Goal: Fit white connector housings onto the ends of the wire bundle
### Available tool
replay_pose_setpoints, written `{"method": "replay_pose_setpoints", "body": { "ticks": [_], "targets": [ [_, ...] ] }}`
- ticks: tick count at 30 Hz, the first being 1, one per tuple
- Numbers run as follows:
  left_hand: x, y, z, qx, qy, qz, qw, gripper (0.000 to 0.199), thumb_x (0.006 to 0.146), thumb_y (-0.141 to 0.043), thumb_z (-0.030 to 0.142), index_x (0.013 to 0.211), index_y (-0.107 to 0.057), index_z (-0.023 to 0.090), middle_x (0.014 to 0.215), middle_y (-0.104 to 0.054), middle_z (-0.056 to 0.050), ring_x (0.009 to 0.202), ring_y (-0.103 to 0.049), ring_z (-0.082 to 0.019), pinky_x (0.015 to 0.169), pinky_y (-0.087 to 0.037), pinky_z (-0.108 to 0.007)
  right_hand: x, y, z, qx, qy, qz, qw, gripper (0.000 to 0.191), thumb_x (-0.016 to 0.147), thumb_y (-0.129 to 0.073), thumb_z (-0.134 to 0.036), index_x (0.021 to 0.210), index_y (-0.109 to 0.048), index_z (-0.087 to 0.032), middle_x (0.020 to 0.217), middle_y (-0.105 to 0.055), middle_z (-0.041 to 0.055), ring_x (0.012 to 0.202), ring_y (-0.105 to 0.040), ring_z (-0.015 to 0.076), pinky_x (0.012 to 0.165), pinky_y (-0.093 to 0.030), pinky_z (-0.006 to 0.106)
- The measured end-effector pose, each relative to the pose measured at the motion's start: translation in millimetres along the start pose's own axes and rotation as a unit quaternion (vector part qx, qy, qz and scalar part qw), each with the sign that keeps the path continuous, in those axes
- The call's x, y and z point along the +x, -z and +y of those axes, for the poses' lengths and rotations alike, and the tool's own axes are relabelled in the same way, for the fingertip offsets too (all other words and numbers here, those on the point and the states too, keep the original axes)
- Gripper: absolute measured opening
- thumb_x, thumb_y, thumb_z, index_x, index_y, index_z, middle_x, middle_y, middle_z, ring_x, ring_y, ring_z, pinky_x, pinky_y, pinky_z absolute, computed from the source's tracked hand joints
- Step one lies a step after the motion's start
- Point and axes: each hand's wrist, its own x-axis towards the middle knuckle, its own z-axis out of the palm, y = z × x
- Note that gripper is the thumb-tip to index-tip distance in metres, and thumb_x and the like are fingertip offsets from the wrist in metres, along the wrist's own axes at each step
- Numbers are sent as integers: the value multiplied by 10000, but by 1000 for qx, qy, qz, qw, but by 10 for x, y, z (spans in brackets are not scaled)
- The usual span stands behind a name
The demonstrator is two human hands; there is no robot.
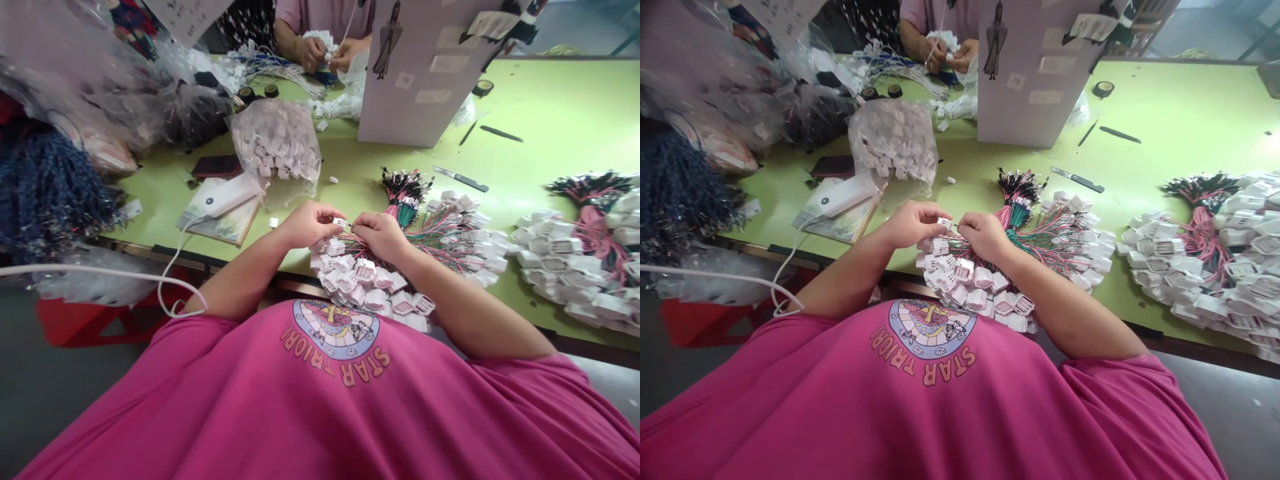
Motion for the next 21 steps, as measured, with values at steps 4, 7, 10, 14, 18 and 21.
{"method": "replay_pose_setpoints", "body": {
  "ticks": [4, 7, 10, 14, 18, 21],
  "targets": [
    [9, -24, 26, -15, 3, -27, 1000, 403, 661, -741, 352, 985, -721, 112, 770, -645, -46, 639, -534, -95, 595, -430, -241, 2, -3, -16, -46, 11, -17, 999, 175, 785, -528, -211, 651, -631, -164, 647, -621, 6, 635, -516, 118, 618, -338, 247],
    [26, -38, 26, 4, -19, -18, 1000, 382, 665, -733, 349, 971, -727, 121, 763, -634, -37, 641, -526, -93, 593, -413, -236, 0, -11, -9, -53, 12, -19, 998, 184, 787, -517, -215, 650, -629, -165, 634, -613, 2, 623, -505, 117, 607, -329, 246],
    [34, -26, 26, 50, -40, -19, 998, 352, 681, -718, 344, 956, -731, 125, 748, -630, -32, 639, -521, -94, 583, -397, -231, -2, -16, 0, -50, 3, -24, 998, 186, 784, -521, -226, 637, -616, -164, 612, -597, -4, 605, -493, 114, 596, -323, 245],
    [21, -3, 30, 64, -22, -28, 997, 374, 684, -721, 352, 976, -728, 118, 741, -644, -34, 637, -535, -99, 586, -406, -232, -2, -4, -9, -14, -11, -5, 1000, 156, 774, -534, -228, 655, -611, -162, 629, -600, -5, 626, -506, 114, 616, -343, 241],
    [10, -31, 10, -1, 15, -29, 999, 409, 684, -725, 340, 1019, -712, 107, 743, -671, -49, 627, -564, -104, 579, -431, -230, -2, -2, -9, -14, -11, -4, 1000, 148, 770, -536, -215, 646, -596, -162, 611, -579, -11, 609, -495, 108, 611, -340, 241],
    [11, -49, -4, -10, 19, -32, 999, 405, 680, -735, 337, 1015, -715, 110, 757, -686, -58, 622, -574, -101, 575, -438, -225, -5, -8, -6, -30, -17, -4, 999, 160, 775, -536, -217, 635, -593, -163, 593, -565, -12, 598, -490, 110, 599, -329, 246]
  ]
}}
